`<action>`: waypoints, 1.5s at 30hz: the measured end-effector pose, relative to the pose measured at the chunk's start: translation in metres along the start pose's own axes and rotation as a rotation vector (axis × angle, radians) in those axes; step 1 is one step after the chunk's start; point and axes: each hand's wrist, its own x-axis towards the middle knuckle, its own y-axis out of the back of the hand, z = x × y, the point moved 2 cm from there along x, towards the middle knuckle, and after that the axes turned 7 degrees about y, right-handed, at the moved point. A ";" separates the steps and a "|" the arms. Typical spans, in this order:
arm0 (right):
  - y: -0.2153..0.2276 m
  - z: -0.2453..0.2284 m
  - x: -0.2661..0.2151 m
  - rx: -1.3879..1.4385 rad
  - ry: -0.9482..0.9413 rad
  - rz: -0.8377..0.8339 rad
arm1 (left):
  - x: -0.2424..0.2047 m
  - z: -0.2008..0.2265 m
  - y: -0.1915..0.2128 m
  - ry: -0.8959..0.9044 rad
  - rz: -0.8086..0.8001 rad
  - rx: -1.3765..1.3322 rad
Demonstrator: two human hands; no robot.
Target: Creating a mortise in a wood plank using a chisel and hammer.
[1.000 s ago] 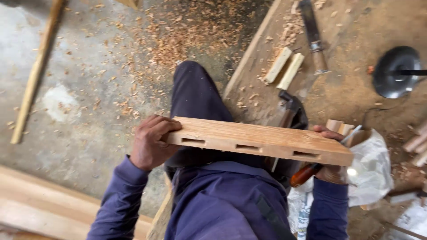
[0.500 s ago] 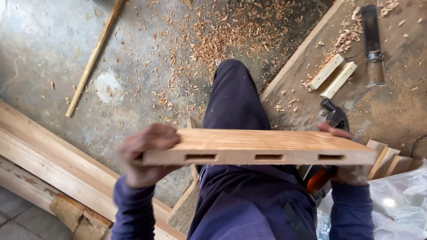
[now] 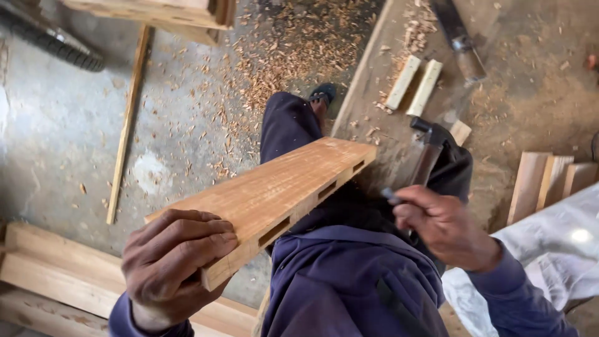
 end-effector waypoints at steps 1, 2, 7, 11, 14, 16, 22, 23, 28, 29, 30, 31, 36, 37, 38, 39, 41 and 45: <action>-0.003 -0.012 0.002 0.012 -0.007 0.024 | 0.009 0.006 -0.002 -0.016 -0.021 -0.007; -0.006 -0.025 0.006 -0.142 0.096 -0.029 | 0.018 0.013 -0.005 -0.026 -0.047 0.022; -0.012 -0.055 0.019 -0.515 0.274 -0.066 | 0.050 0.038 -0.022 -0.099 -0.140 0.118; -0.010 -0.053 0.028 -0.575 0.202 -0.081 | 0.067 0.055 -0.034 -0.159 -0.185 0.176; -0.009 -0.053 0.033 -0.562 0.158 -0.085 | 0.072 0.064 -0.044 -0.178 -0.209 0.214; -0.006 -0.053 0.036 -0.549 0.133 -0.086 | 0.074 0.070 -0.050 -0.198 -0.224 0.237; 0.001 -0.045 0.034 -0.758 0.259 -0.061 | 0.073 0.089 -0.068 -0.233 -0.265 0.317; 0.001 -0.047 0.032 -0.812 0.275 -0.040 | 0.071 0.092 -0.069 -0.220 -0.265 0.342; -0.014 -0.042 0.036 -0.973 0.174 -0.124 | 0.071 0.101 -0.078 -0.176 -0.315 0.419; -0.014 -0.043 0.037 -0.935 0.148 -0.185 | 0.071 0.098 -0.076 -0.181 -0.306 0.415; -0.012 -0.044 0.039 -0.901 0.123 -0.241 | 0.072 0.093 -0.075 -0.190 -0.292 0.410; -0.006 -0.046 0.040 -0.901 0.124 -0.233 | 0.073 0.084 -0.070 -0.197 -0.291 0.411; -0.004 -0.045 0.045 -0.359 0.282 -0.186 | 0.076 0.062 -0.050 -0.210 -0.303 0.367; -0.007 -0.047 0.044 -0.348 0.289 -0.191 | 0.075 0.062 -0.048 -0.205 -0.309 0.379; -0.006 -0.049 0.047 -0.428 0.260 -0.130 | 0.076 0.060 -0.048 -0.216 -0.308 0.368; -0.004 -0.052 0.049 -0.507 0.231 -0.067 | 0.077 0.058 -0.048 -0.227 -0.306 0.358; -0.012 -0.051 0.046 -0.591 0.235 -0.019 | 0.077 0.061 -0.049 -0.228 -0.287 0.362; -0.020 -0.057 0.039 -0.665 0.286 0.071 | 0.071 0.060 -0.046 -0.241 -0.254 0.339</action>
